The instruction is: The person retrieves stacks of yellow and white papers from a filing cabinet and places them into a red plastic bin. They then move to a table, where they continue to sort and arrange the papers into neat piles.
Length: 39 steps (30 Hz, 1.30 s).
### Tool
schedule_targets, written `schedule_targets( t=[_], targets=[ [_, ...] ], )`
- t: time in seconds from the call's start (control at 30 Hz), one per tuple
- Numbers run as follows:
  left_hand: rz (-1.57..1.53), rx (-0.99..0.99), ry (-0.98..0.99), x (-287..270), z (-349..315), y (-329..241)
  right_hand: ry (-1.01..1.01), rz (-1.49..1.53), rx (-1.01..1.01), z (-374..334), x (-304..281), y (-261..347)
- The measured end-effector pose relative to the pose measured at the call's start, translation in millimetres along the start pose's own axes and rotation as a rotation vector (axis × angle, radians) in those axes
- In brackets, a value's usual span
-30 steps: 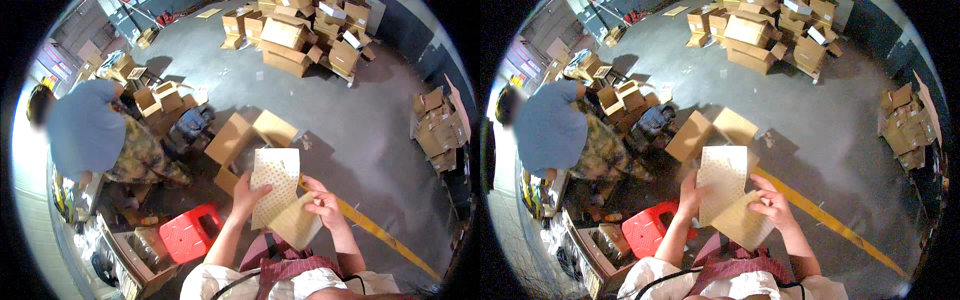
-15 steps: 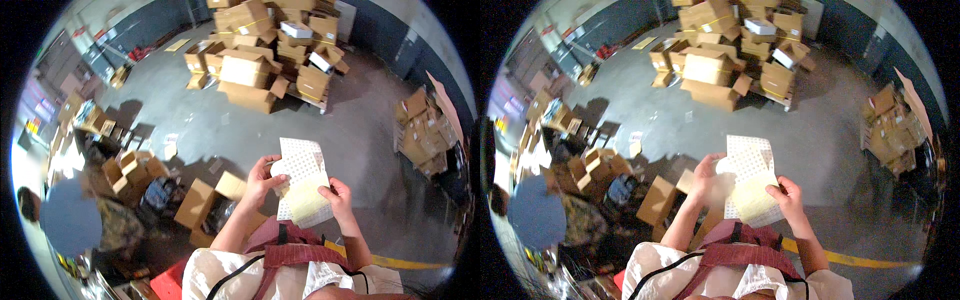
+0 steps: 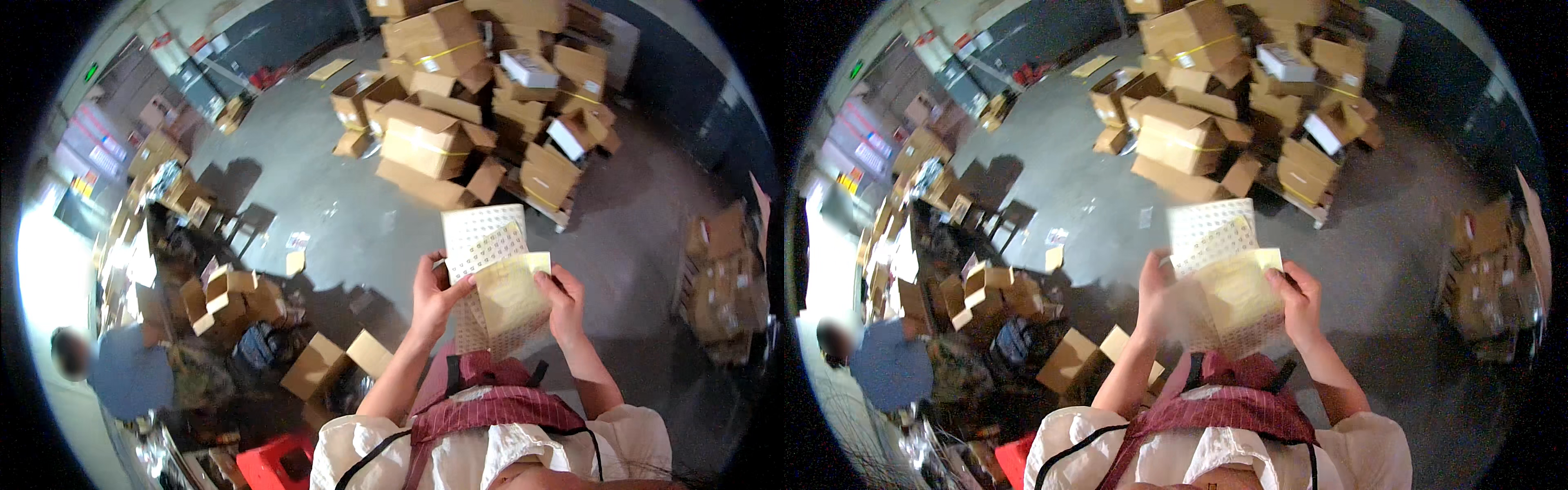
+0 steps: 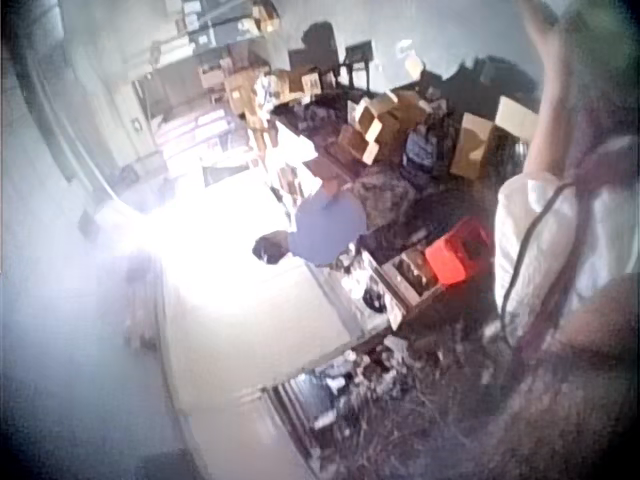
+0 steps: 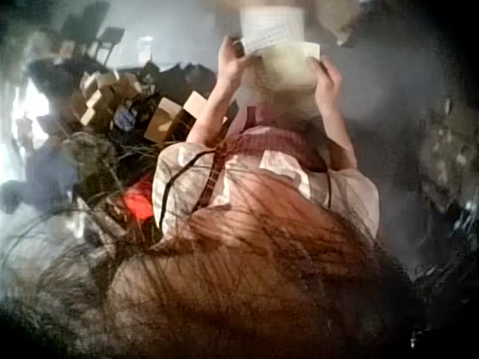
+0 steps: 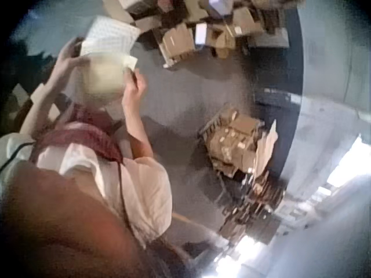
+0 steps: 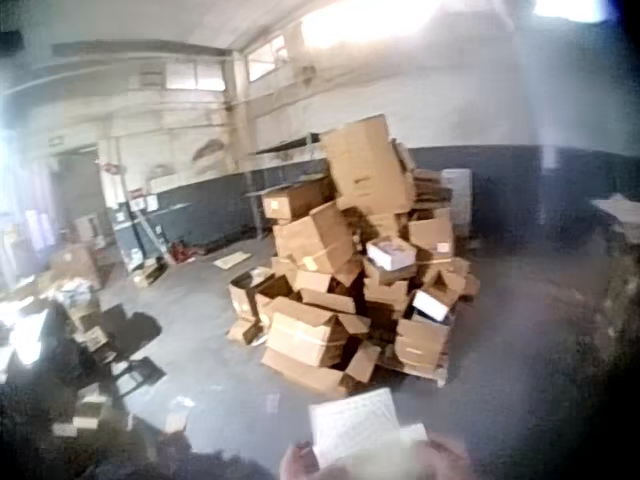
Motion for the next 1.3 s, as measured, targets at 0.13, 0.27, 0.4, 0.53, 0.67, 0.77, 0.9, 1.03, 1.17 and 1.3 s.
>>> schedule_targets(
  t=[0.13, 0.27, 0.4, 0.53, 0.67, 0.77, 0.9, 1.03, 1.17, 1.3],
  targets=[
    [-0.023, 0.039, -0.111, -39, 33, -9, 0.152, 0.165, 0.093, 86, 27, -23],
    [-0.153, 0.079, -0.330, -117, 53, -6, 0.267, 0.251, 0.179, 178, 65, -65],
    [-0.177, 0.127, -0.479, -218, 76, -15, 0.328, 0.282, 0.237, 278, 118, -96],
    [-0.277, 0.161, -0.662, -318, 114, -49, 0.408, 0.312, 0.251, 384, 172, -123],
    [-0.316, 0.208, -0.666, -411, 158, -103, 0.459, 0.229, 0.245, 474, 228, -127],
    [-0.406, 0.288, -0.650, -489, 189, -129, 0.516, 0.145, 0.259, 536, 267, -128],
    [-0.536, 0.250, -0.751, -579, 227, -155, 0.534, 0.104, 0.351, 619, 314, -155],
    [-0.582, 0.274, -0.836, -665, 261, -189, 0.577, 0.041, 0.409, 709, 372, -192],
    [-0.351, 0.413, -0.921, -755, 276, -219, 0.657, -0.002, 0.415, 813, 461, -236],
    [-0.202, 0.121, -1.212, -811, 281, -247, 0.807, 0.130, 0.481, 919, 588, -286]
  ],
)
Point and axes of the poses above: each hand's wrist, its own z-axis towards the middle knuckle, its own x-axis out of the palm, y = z × x, the point moved 2 cm from there along z, towards the middle knuckle, and after that the axes turned 12 degrees about y, right-handed, at the moved point
